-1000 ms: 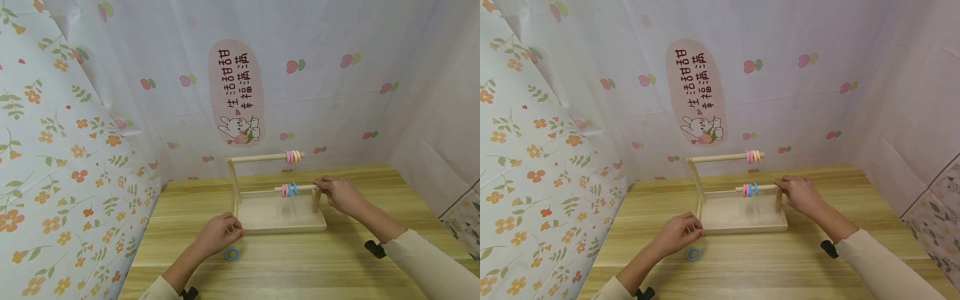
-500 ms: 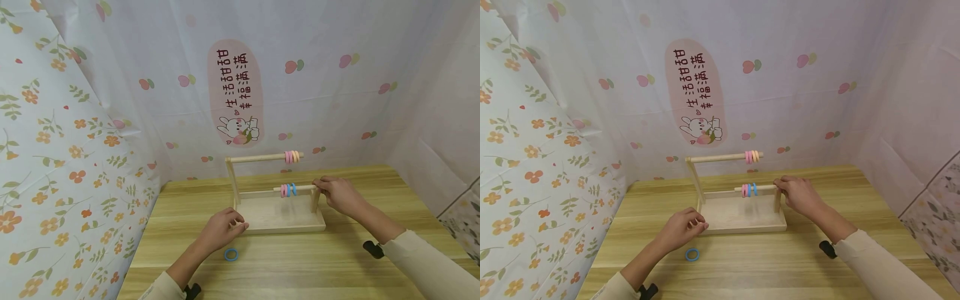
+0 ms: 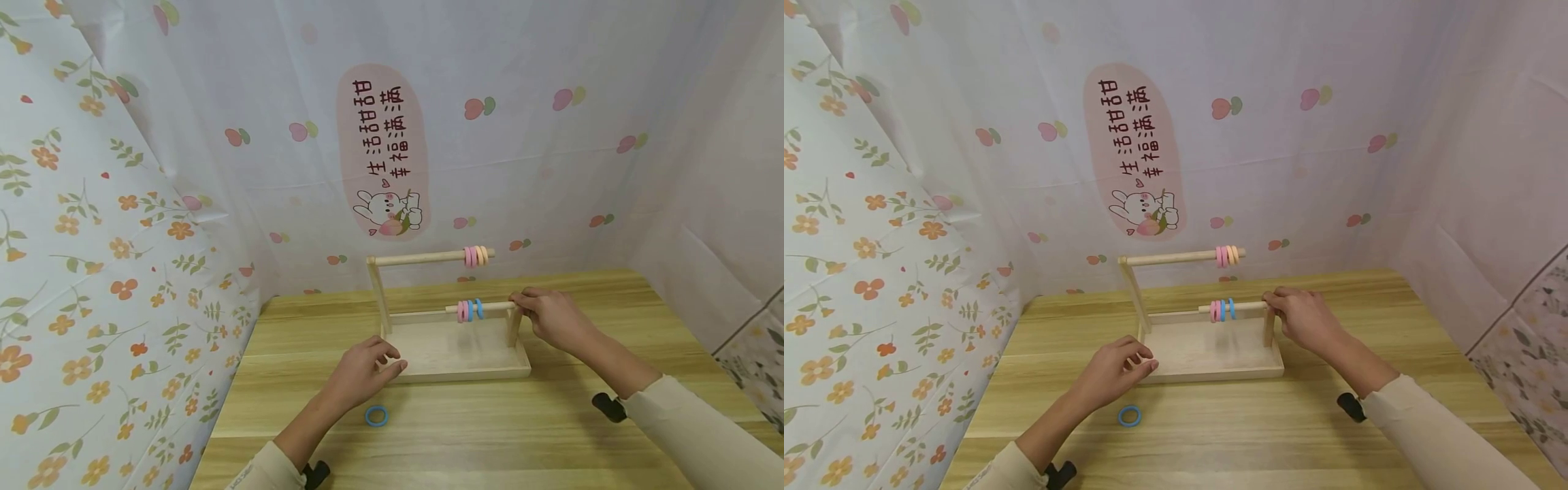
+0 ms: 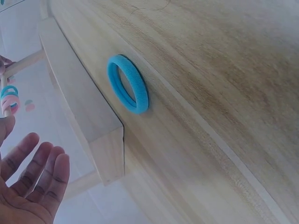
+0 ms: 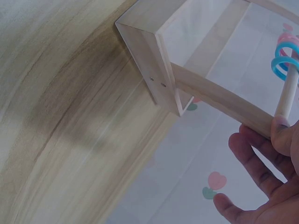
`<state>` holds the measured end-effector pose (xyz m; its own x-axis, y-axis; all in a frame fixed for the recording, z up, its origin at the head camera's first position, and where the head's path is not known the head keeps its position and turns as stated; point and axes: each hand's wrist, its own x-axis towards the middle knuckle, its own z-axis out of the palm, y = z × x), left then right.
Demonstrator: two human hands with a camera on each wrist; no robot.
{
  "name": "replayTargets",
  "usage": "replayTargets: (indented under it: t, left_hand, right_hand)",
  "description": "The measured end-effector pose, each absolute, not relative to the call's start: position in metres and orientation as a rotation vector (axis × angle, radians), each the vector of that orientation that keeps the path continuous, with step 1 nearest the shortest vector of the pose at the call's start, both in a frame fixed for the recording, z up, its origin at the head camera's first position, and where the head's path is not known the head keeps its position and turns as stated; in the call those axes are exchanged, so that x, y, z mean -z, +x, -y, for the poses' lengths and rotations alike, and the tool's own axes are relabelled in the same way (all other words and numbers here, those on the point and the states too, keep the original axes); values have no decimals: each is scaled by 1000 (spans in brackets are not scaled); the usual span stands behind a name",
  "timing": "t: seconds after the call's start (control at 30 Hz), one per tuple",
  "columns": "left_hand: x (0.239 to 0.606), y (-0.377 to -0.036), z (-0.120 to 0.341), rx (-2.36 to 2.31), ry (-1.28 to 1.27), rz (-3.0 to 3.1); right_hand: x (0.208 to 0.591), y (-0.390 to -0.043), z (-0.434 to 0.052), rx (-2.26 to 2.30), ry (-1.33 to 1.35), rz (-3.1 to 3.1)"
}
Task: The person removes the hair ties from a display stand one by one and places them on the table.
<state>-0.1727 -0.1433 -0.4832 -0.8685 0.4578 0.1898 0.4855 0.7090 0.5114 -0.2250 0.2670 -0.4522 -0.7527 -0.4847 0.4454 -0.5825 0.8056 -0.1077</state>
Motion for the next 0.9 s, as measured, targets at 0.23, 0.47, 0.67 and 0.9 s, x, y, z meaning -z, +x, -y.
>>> replayTargets:
  t: [0.23, 0.47, 0.67, 0.9]
  left_hand:
    - [483, -175, 141, 891, -798, 2842]
    - [483, -177, 138, 911, -768, 2852]
    - [482, -177, 136, 915, -769, 2832]
    - [482, -179, 135, 926, -763, 2816]
  right_hand:
    - [451, -225, -267, -352, 792, 2625]
    - [451, -224, -267, -357, 791, 2604]
    - [450, -224, -266, -368, 797, 2601]
    - [450, -224, -267, -385, 804, 2609]
